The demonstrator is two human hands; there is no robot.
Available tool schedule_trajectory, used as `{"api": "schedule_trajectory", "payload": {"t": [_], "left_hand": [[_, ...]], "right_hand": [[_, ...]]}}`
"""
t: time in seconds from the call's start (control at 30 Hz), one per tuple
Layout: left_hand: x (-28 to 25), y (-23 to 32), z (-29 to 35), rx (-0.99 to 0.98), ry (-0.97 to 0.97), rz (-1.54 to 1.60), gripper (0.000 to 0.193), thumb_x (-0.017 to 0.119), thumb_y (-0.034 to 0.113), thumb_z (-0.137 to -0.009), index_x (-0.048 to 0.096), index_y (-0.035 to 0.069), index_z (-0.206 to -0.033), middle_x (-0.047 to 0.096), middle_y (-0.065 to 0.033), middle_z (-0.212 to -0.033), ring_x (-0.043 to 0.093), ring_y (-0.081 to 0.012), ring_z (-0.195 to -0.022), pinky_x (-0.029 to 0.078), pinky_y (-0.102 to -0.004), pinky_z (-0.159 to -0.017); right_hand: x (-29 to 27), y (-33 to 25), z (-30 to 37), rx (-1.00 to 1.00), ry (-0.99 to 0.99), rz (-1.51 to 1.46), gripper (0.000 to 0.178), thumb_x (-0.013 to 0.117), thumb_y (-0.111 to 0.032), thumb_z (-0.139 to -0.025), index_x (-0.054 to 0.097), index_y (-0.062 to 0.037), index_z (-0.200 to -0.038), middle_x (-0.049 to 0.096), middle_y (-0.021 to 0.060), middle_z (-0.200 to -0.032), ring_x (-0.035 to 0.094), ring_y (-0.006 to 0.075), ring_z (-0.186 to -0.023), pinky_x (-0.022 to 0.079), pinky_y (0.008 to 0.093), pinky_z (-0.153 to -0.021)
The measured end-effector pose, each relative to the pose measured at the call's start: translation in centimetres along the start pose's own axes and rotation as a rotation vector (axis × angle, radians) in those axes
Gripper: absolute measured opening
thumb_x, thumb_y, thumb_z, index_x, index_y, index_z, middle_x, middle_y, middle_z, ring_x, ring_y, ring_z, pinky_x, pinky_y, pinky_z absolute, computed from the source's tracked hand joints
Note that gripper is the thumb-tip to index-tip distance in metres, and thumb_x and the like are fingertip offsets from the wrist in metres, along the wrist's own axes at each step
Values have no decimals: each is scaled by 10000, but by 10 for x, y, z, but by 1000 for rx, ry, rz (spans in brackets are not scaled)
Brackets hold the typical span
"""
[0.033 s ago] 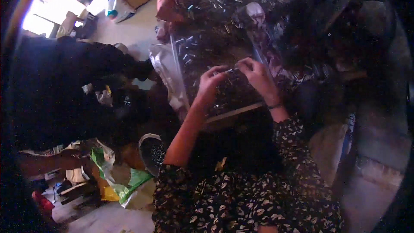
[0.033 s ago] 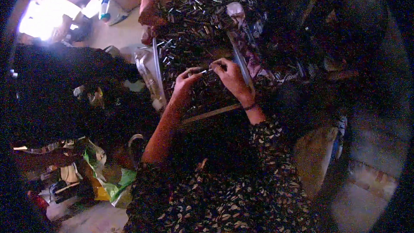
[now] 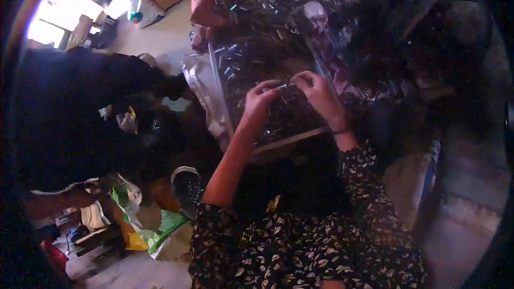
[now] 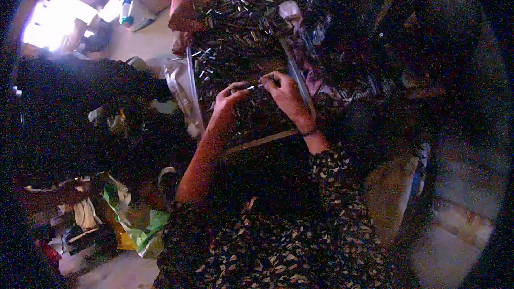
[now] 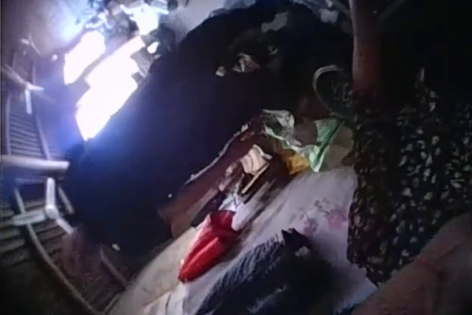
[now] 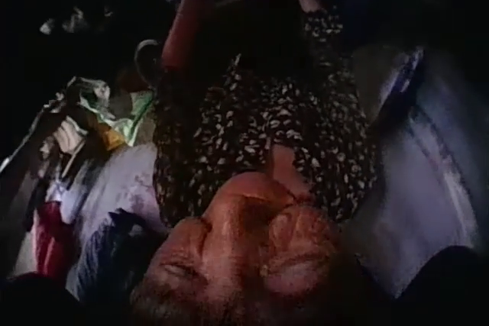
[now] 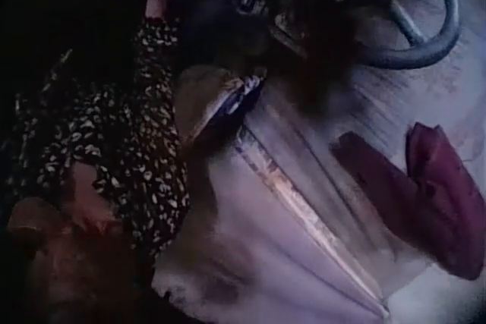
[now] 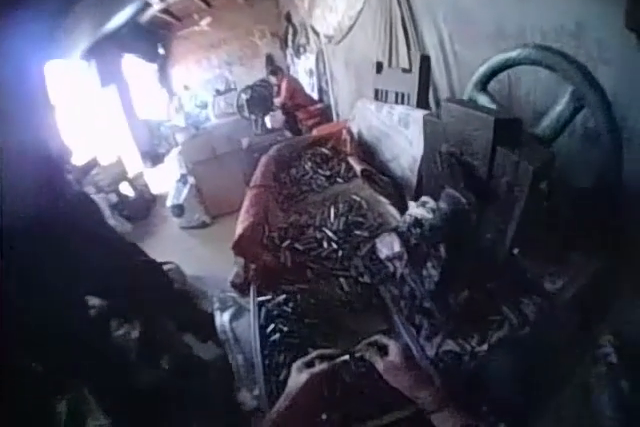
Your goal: The person sorts through small metal parts in a tray and fits components together by hand.
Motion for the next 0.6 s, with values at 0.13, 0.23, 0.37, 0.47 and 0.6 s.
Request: {"api": "schedule_trajectory", "payload": {"t": [0.13, 0.23, 0.37, 0.47, 0.6], "left_hand": [[1, 3, -1, 13, 21, -124, 272, 549, 129, -713, 538, -3, -952, 570, -54, -673, 535, -108, -585, 402, -211, -502], [-3, -1, -9, 50, 20, -155, 260, 549, 120, -712, 546, -6, -939, 578, -55, -710, 531, -104, -602, 408, -214, -536], [-8, -2, -12, 91, -17, -179, 252, 545, 108, -705, 557, -12, -926, 581, -44, -738, 527, -98, -639, 410, -209, -589], [-5, -2, -13, 36, -25, -177, 251, 541, 111, -705, 561, -13, -923, 583, -47, -744, 524, -93, -635, 408, -204, -594], [-2, 6, -8, 25, -39, -168, 251, 536, 114, -707, 565, -14, -920, 586, -49, -751, 524, -91, -634, 406, -200, -592]], "right_hand": [[6, 8, -2, 45, -2, -120, 198, 526, -186, -783, 568, 1, -830, 592, 62, -751, 538, 117, -717, 409, 239, -646], [8, 13, -6, 43, -4, -171, 196, 528, -188, -785, 567, 1, -823, 590, 50, -764, 531, 109, -720, 408, 232, -658], [10, 15, -8, -17, 11, -183, 200, 523, -196, -790, 566, -2, -818, 590, 45, -765, 526, 104, -726, 407, 227, -672], [8, 13, -8, 23, 10, -146, 200, 522, -201, -792, 566, -7, -815, 591, 42, -763, 527, 104, -724, 407, 229, -671], [6, 4, -6, 29, -9, -67, 213, 524, -219, -791, 562, -12, -823, 589, 57, -744, 527, 110, -713, 408, 238, -649]]}}
Point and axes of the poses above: each hand's wrist, its own z-axis away from the middle knuckle, its own x-axis out of the palm, y = z × x, the point moved 1 cm from there along -z, towards the middle knuckle
